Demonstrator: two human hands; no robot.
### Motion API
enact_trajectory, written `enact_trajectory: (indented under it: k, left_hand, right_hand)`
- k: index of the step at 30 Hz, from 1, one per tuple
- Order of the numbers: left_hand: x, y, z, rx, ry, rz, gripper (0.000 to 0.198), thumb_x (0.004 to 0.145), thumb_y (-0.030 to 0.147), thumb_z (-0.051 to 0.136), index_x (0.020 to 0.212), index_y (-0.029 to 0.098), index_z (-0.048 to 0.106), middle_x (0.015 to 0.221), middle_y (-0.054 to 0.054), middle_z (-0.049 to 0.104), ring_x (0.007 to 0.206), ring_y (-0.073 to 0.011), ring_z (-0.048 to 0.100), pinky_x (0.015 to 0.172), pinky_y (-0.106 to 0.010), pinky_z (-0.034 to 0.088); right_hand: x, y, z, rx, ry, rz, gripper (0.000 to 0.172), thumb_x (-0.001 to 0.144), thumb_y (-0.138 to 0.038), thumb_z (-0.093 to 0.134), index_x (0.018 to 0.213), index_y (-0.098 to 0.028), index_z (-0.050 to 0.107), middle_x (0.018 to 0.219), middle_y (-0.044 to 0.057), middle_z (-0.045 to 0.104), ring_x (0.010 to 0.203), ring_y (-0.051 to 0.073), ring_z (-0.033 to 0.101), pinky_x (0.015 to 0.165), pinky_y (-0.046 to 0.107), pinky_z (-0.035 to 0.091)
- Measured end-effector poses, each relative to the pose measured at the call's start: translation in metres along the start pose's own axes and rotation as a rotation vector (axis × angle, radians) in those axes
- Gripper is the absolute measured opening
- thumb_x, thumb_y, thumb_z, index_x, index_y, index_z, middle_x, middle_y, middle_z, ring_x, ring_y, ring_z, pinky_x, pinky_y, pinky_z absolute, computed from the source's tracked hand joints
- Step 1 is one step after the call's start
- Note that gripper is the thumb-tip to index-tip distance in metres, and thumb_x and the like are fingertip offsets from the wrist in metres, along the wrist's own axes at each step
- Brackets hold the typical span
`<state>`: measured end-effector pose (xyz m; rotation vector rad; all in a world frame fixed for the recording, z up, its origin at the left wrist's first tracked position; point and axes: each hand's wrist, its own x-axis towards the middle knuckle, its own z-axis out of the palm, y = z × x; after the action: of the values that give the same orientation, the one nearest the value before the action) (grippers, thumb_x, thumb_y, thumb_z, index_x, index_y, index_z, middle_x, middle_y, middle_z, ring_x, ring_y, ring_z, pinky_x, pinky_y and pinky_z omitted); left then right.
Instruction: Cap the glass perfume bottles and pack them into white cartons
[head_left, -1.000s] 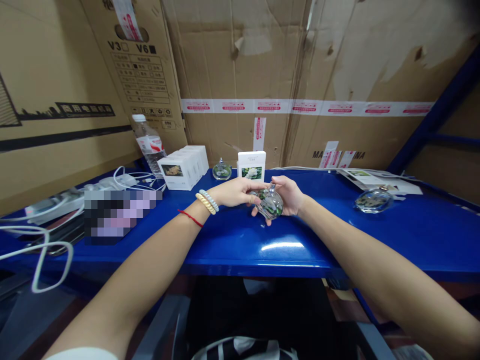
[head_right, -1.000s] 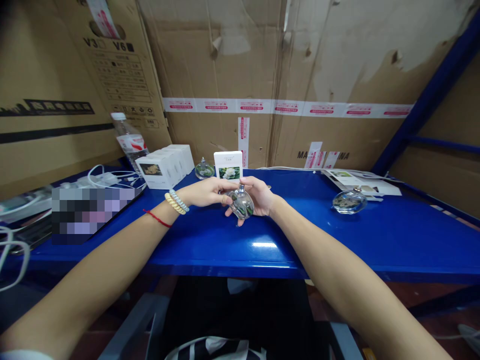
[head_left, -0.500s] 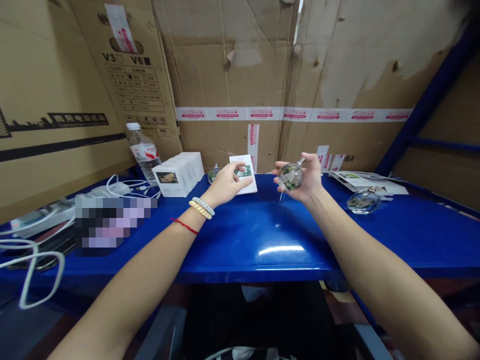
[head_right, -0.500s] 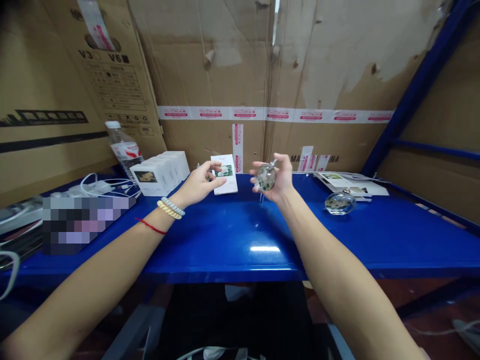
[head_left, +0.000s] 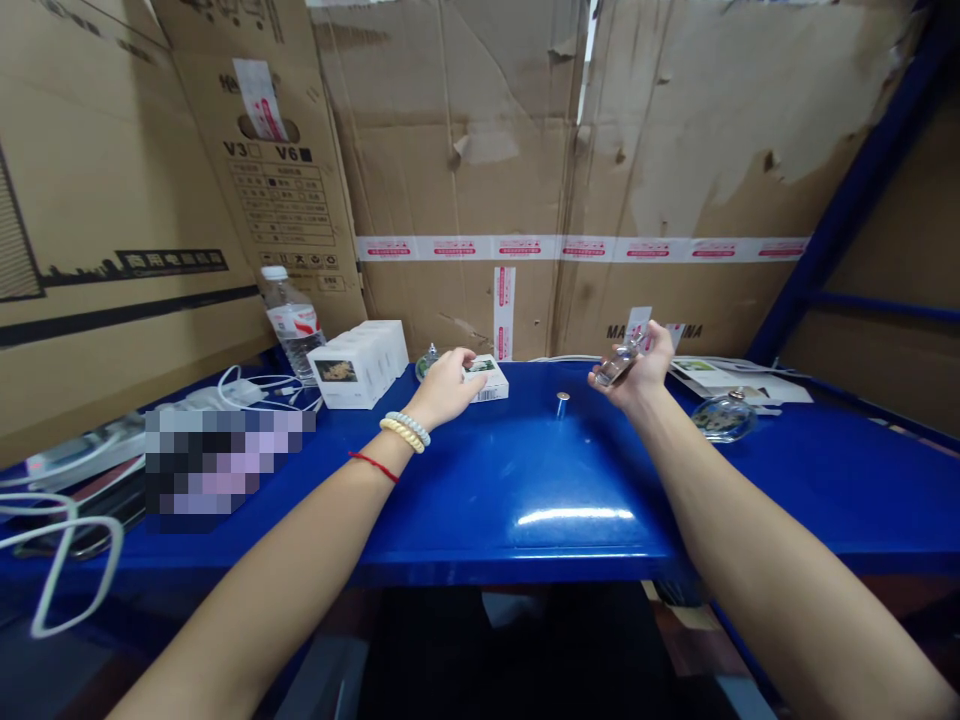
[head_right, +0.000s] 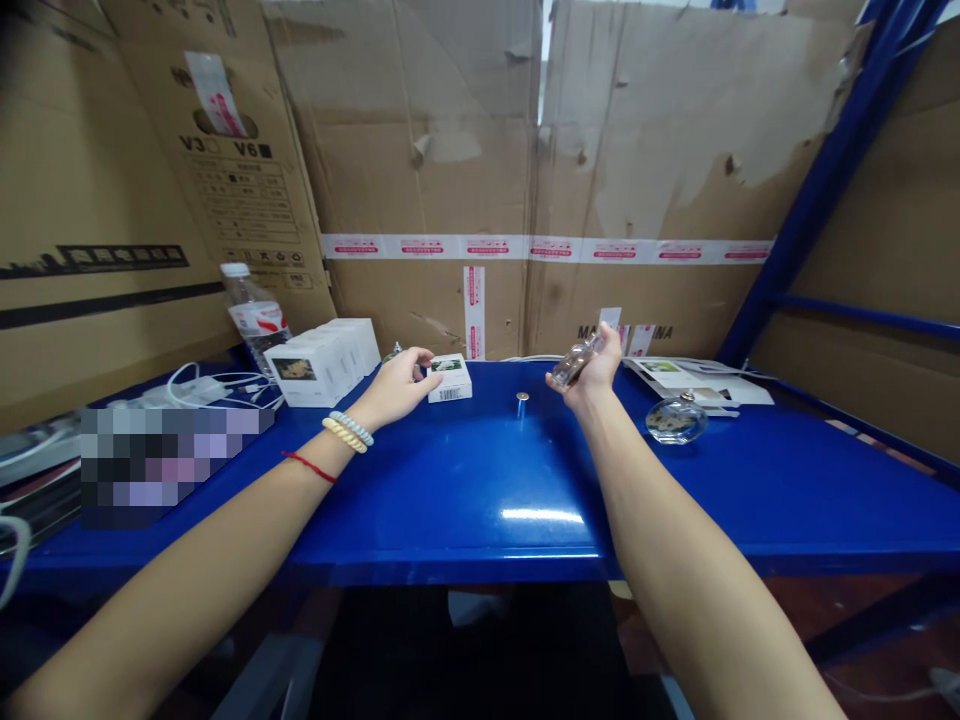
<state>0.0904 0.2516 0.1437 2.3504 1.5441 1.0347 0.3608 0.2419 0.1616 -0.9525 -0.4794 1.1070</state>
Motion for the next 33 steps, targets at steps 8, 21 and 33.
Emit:
enact_trajectory:
  k: [8, 21, 33]
  left_hand:
    - [-0.006, -0.01, 0.015, 0.26, -0.333, 0.093, 0.056, 0.087, 0.051, 0.047, 0.133, 0.019, 0.055, 0.146, -0.016, 0.045, 0.135, -0.0342, 0.044, 0.115, -0.046, 0.034]
    - [0.003, -0.005, 0.019, 0.245, -0.072, -0.351, 0.06, 0.081, 0.057, 0.052, 0.117, 0.009, 0.057, 0.124, -0.022, 0.062, 0.113, -0.0318, 0.061, 0.089, -0.035, 0.048]
    - [0.007, -0.016, 0.012, 0.001, -0.317, -0.382, 0.073, 0.056, 0.081, 0.063, 0.087, 0.015, 0.073, 0.102, -0.015, 0.074, 0.096, -0.0331, 0.067, 0.078, -0.035, 0.049]
  right_hand:
    - [-0.006, 0.003, -0.004, -0.095, -0.661, 0.176, 0.062, 0.068, -0.074, 0.041, 0.088, -0.017, 0.057, 0.076, 0.011, 0.065, 0.061, 0.022, 0.064, 0.038, 0.028, 0.045]
    - [-0.012, 0.039, 0.005, -0.294, -1.287, 0.332, 0.048, 0.061, -0.018, 0.077, 0.104, -0.013, 0.058, 0.098, 0.012, 0.072, 0.091, 0.026, 0.071, 0.062, 0.038, 0.063]
    - [-0.022, 0.05, 0.015, -0.491, -0.992, 0.204, 0.044, 0.051, -0.009, 0.078, 0.095, -0.011, 0.072, 0.09, 0.008, 0.075, 0.079, 0.016, 0.071, 0.076, 0.026, 0.056]
